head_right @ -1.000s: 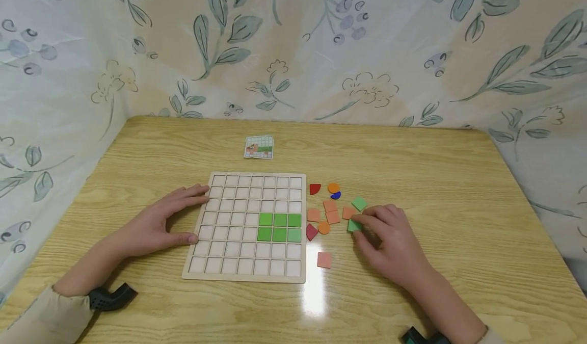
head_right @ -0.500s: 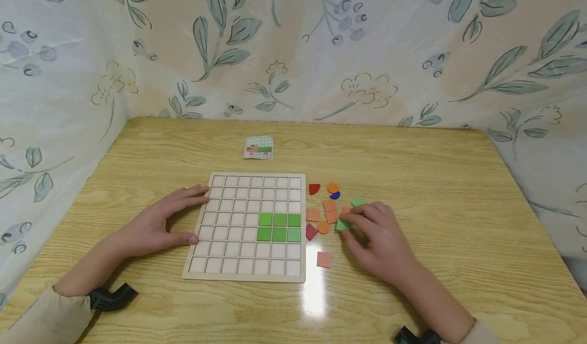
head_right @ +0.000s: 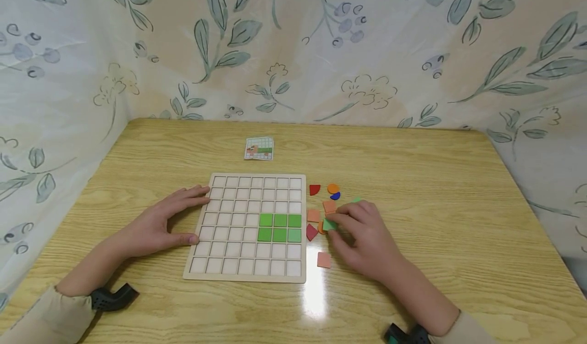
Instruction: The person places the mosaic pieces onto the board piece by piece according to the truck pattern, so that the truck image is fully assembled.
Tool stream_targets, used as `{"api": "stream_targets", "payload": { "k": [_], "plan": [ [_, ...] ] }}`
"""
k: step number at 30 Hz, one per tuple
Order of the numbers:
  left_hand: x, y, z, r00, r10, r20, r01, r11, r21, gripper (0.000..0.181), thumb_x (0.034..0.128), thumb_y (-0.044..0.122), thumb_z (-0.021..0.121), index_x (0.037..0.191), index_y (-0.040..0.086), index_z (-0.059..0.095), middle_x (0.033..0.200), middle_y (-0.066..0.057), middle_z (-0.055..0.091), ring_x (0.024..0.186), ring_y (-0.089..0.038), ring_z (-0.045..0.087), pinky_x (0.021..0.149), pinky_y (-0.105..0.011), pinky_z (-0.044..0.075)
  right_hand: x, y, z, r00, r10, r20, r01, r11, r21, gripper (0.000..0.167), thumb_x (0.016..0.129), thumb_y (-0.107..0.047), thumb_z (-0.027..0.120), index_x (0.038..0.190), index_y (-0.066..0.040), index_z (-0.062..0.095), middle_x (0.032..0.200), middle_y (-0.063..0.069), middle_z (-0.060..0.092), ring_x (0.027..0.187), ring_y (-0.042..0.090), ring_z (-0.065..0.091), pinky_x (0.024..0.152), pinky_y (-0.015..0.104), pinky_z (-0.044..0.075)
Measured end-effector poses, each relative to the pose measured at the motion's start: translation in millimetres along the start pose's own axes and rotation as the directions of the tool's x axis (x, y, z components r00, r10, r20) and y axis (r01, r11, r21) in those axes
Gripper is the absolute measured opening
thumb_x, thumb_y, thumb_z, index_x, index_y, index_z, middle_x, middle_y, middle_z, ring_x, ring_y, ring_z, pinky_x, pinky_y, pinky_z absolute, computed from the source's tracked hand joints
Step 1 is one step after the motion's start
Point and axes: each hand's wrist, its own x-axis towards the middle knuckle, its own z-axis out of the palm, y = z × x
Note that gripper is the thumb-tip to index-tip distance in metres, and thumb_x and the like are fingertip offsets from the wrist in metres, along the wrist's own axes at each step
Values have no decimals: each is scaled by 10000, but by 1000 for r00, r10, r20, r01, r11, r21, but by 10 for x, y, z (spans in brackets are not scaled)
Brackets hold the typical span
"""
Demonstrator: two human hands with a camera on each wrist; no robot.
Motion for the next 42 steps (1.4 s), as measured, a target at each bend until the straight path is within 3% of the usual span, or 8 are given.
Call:
{"api": "stream_targets", "payload": {
  "k": [19,24,30,42],
  "plan": [
    [-4,17,-15,1000,-6,-3,6,1000,-4,883,895,502,905,1648,242,522,1776,38,327,1643,-362,242,1250,-708,264,188,-76,183,997,-82,5,82,996,22,343,1079,-349,668,1175,-62,829,1120,43,714,1078,298,611,974,410,436],
    [11,33,-18,1000,-8,6,8,1000,-9,879,891,513,905,1642,254,529,1778,56,320,1644,-342,244,1251,-698,272,236,-129,207,997,-76,30,75,997,33,243,1004,-227,767,1171,-60,828,1122,33,713,1033,246,603,954,411,436],
    [4,29,-9,1000,4,-7,-4,1000,-4,868,902,490,902,1642,231,530,1773,29,336,1637,-357,261,1244,-702,280,290,-179,235,997,-47,56,45,998,36,280,902,-139,853,1174,-79,830,1144,21,727,1057,236,611,961,417,445],
    [6,39,-17,1000,-1,-5,1,1000,-5,880,906,474,903,1653,218,515,1773,10,338,1637,-389,250,1250,-720,257,389,-257,329,994,-68,85,67,998,13,269,904,-160,834,1163,-88,835,1104,9,727,1018,209,604,923,415,455]
  ]
}}
